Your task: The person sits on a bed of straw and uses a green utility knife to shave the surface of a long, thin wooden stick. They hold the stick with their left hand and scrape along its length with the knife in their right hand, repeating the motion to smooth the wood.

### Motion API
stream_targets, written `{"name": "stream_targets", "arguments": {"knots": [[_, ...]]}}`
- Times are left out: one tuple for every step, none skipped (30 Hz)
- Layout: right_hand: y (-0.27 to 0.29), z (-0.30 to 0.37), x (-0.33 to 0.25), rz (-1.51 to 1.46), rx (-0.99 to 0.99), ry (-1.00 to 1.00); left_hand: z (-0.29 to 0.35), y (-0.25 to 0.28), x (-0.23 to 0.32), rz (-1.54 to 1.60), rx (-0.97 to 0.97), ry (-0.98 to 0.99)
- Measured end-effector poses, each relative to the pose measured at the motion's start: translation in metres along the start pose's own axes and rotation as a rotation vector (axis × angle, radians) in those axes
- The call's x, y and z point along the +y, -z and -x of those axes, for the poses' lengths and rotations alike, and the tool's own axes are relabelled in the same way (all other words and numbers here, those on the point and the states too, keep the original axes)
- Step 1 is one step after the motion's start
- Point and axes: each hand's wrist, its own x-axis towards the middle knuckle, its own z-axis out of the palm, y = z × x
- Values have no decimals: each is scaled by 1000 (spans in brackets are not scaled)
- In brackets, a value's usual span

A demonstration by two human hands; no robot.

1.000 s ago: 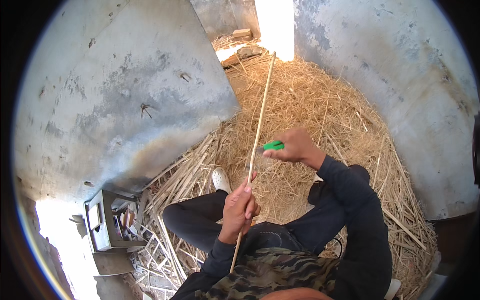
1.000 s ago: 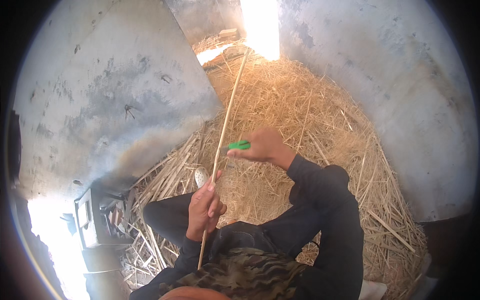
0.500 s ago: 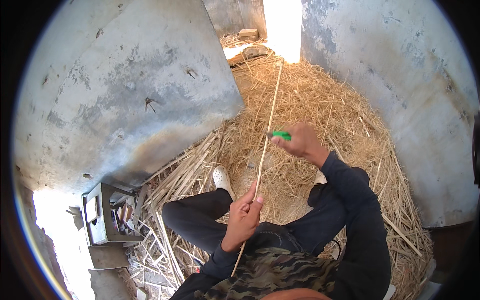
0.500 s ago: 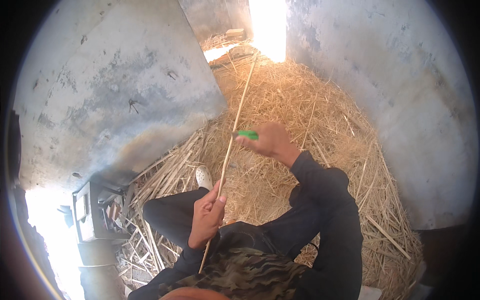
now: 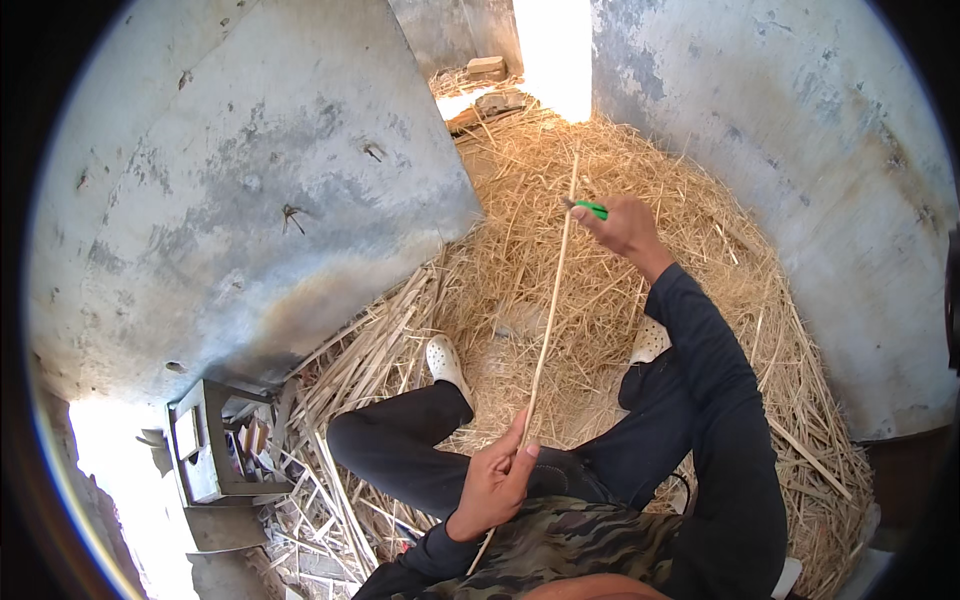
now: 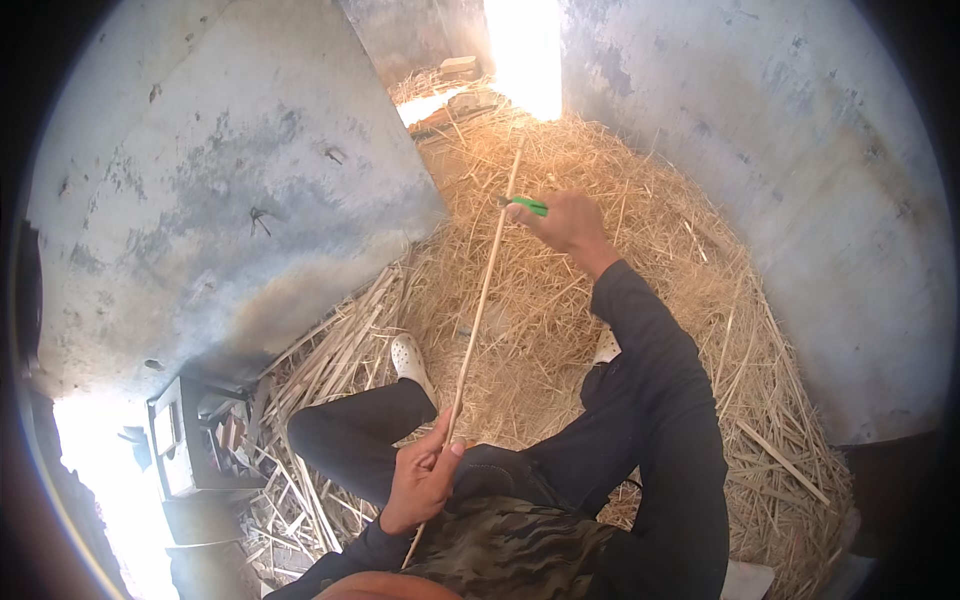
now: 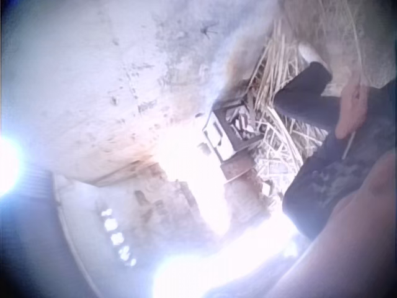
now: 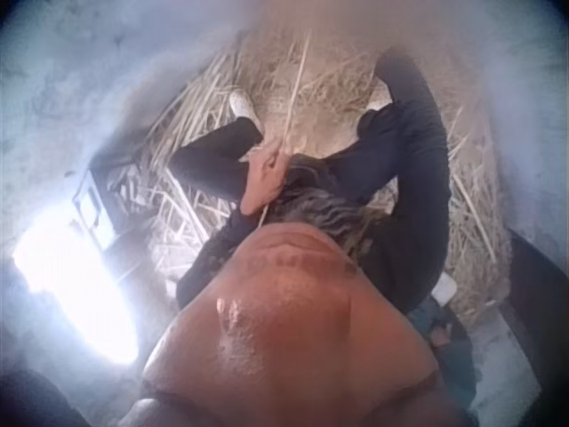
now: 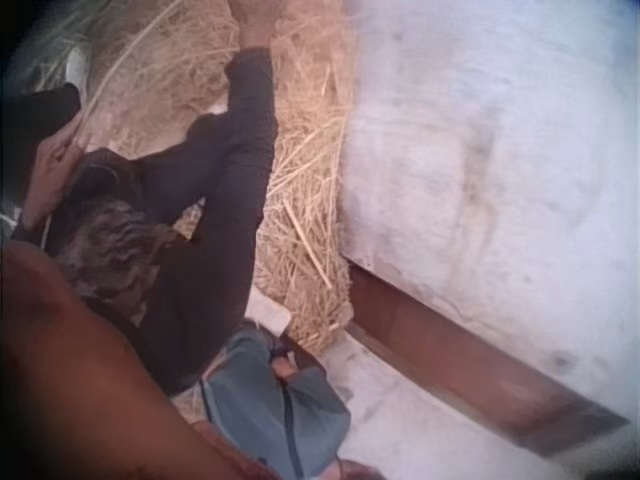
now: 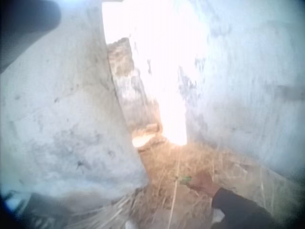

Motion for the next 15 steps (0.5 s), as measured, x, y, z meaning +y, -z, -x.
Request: {"name": "stream_targets", "arguments": {"knots": [[10, -4, 6, 7, 39, -11, 2, 0, 7, -45, -24, 26], [12, -6, 14, 37, 43, -35, 3, 2, 4, -54, -30, 6], [11, -8, 22, 68, 47, -59, 5, 3, -2, -63, -36, -13], [11, -11, 30, 96, 47, -81, 8, 2, -6, -71, -33, -21], [15, -13, 39, 122, 66, -95, 11, 2, -10, -78, -32, -28], [19, -16, 48, 148, 84, -109, 15, 2, -13, -86, -27, -24], [18, -19, 53, 162, 103, -116, 18, 2, -15, -100, -9, -21], [17, -19, 64, 211, 117, -93, 18, 4, -15, -84, -24, -7], [14, -18, 74, 259, 130, -70, 16, 7, -14, -69, -38, 6], [10, -17, 86, 309, 144, -42, 14, 8, -15, -50, -50, 17], [7, -14, 99, 330, 111, -36, 13, 10, -15, -56, -62, 59], [4, -10, 111, 352, 79, -31, 12, 11, -15, -63, -73, 100], [8, -11, 126, 385, 53, -24, 6, 10, -15, -65, -92, 131], [4, -7, 139, 383, 62, 6, 4, 9, -16, -58, -85, 128], [-1, -4, 152, 381, 72, 35, 3, 10, -18, -52, -79, 124]]}}
